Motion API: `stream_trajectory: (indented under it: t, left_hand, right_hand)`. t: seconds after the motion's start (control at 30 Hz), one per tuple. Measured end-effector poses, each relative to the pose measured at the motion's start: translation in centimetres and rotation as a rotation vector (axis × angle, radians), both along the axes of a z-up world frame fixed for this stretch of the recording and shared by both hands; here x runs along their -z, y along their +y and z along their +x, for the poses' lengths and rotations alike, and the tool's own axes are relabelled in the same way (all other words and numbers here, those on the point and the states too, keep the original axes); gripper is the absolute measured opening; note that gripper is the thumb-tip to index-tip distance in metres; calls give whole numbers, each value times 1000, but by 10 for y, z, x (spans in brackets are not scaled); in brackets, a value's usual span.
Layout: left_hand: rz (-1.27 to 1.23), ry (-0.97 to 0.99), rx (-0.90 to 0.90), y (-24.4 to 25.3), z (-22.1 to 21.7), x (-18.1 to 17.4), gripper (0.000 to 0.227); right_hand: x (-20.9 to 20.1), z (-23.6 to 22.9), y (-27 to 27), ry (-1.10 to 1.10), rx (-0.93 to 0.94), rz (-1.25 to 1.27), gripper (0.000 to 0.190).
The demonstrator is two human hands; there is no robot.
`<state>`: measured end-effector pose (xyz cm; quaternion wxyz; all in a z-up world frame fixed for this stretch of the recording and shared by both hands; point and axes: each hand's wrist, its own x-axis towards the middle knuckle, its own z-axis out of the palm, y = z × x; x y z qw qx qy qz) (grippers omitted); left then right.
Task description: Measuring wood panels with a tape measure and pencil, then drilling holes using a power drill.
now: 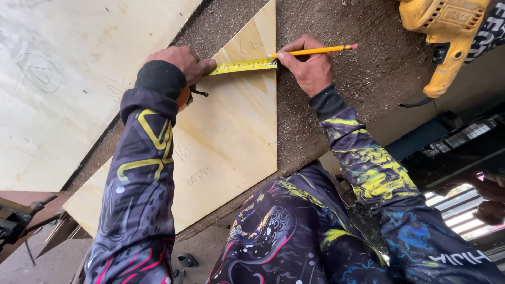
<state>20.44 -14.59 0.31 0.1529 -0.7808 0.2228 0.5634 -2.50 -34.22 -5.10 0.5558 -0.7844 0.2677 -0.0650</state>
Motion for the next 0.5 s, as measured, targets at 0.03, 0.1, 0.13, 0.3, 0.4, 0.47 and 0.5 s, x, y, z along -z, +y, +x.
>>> stream_trajectory:
  t: [0.03,0.1,0.13,0.3,0.4,0.47,0.5]
  left_hand:
    - [3,11,6,0,1,1,73]
    - [5,20,11,-1,3,1,73]
    - [10,23,-3,-1,4,0,71]
    - [-23,23,-15,4,5,5,71]
    - [-24,24,-10,4,5,5,71]
    - [-33,19,-4,5,5,7,72]
    - [-33,20,-3,5,5,8,72]
  right_hand:
    - [0,0,0,-5,-8,-6,12]
    - [2,1,0,-13,-18,-13,12]
    - [3,0,0,-15,-28,-26,13]
    - [3,3,-1,-4,-45,-36,13]
    - [4,3,-2,17,-40,-43,13]
    - [4,4,-2,-6,-53,-41,11]
    - [4,4,-2,-5,-52,-40,11]
